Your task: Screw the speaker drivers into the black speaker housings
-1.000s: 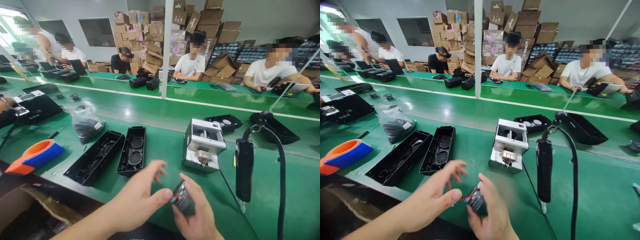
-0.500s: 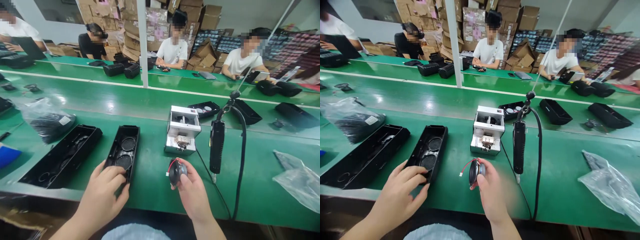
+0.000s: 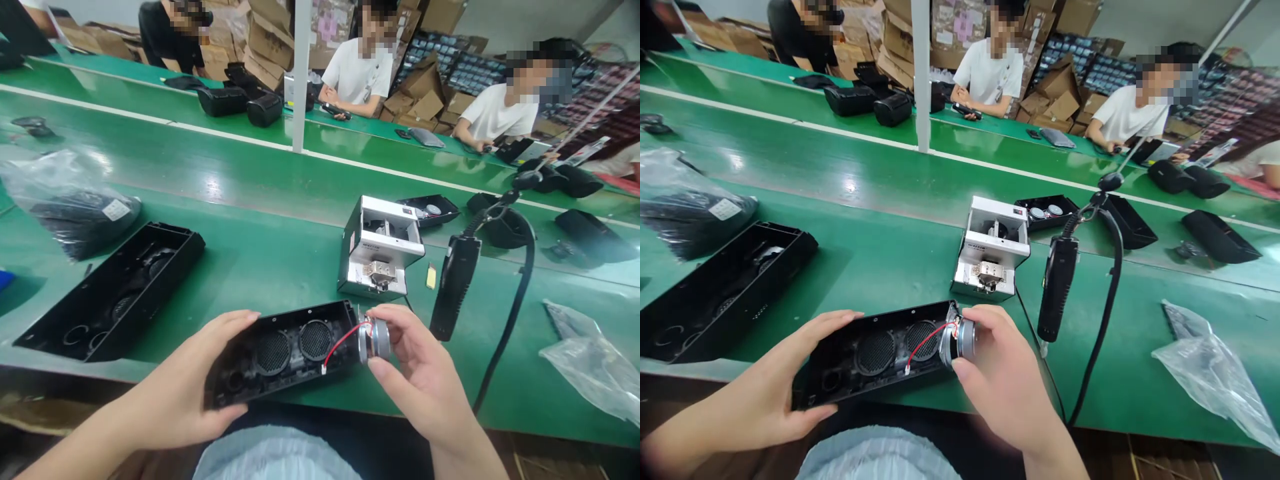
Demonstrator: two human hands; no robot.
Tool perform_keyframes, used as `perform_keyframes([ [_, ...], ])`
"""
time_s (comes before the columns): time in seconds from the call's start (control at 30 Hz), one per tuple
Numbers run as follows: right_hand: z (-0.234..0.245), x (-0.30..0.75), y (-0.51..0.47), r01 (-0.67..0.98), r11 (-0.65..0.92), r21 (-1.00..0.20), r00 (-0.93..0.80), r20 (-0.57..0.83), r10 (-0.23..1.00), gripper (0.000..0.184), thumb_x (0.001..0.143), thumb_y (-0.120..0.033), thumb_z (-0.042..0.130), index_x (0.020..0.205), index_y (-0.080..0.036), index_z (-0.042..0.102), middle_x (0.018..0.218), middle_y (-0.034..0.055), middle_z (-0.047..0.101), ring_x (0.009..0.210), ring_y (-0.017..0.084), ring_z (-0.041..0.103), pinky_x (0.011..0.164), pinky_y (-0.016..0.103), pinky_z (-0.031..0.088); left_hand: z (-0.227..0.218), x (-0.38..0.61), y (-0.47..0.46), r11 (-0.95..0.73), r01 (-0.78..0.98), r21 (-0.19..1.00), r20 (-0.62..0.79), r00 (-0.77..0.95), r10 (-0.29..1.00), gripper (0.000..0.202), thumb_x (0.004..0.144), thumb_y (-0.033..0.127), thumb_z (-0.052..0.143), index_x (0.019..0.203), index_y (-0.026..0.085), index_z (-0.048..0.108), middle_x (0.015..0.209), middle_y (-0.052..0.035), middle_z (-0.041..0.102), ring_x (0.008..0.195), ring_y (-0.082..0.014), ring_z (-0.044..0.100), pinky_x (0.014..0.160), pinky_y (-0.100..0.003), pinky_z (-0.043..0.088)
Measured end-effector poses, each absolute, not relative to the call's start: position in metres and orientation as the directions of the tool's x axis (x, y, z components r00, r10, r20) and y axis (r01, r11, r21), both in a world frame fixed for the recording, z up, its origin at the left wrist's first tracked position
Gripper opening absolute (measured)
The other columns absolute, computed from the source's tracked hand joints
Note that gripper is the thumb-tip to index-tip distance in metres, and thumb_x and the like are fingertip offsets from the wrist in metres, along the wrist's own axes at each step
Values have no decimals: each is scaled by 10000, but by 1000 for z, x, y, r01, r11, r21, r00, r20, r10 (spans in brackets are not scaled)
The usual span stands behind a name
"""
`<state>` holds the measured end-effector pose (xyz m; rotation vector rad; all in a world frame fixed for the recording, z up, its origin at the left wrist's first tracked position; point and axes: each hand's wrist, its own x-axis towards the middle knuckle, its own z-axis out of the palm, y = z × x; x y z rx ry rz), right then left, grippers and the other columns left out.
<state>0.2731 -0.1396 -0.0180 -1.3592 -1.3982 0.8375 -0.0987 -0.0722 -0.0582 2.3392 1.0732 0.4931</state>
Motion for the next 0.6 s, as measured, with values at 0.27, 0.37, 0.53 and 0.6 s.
perform_keyframes([
  [0.27, 2, 265, -122, 577, 246, -779, -124, 214, 969, 587, 897, -214, 850, 1420, -364, 629, 1342, 47, 705, 1114, 209, 749, 955, 362, 677, -30, -36, -45, -723, 424, 546, 269, 728, 630, 1158, 815, 799, 872, 1712, 275, 359, 1666, -203, 552, 1501, -450, 571, 1232, -626, 497],
  [0.37, 10, 261, -117, 619, 315, -719, -233, 215, 948, 568, 883, -183, 862, 1378, -355, 641, 1282, 17, 734, 1122, 193, 755, 991, 337, 671, -19, -10, -50, -777, 389, 495, 404, 688, 603, 577, 1053, 512, 759, 1499, 216, 546, 1236, -97, 769, 1092, -281, 734, 1102, -509, 493],
  [0.53, 22, 265, -112, 687, 414, -597, -368, 206, 907, 496, 948, -141, 784, 1384, -314, 623, 1329, 36, 735, 1161, 189, 773, 988, 334, 675, -8, 4, -51, -822, 352, 447, 486, 676, 554, 154, 1106, 106, 592, 1205, 188, 679, 885, 1, 739, 782, -172, 638, 807, -382, 448],
  [0.6, 26, 270, -109, 715, 439, -544, -448, 126, 885, 466, 976, -145, 758, 1391, -301, 618, 1358, 38, 739, 1144, 193, 786, 981, 365, 686, -5, 2, -50, -822, 330, 465, 488, 679, 549, 154, 1084, 84, 613, 1091, 209, 703, 850, 11, 731, 767, -168, 630, 794, -379, 437],
])
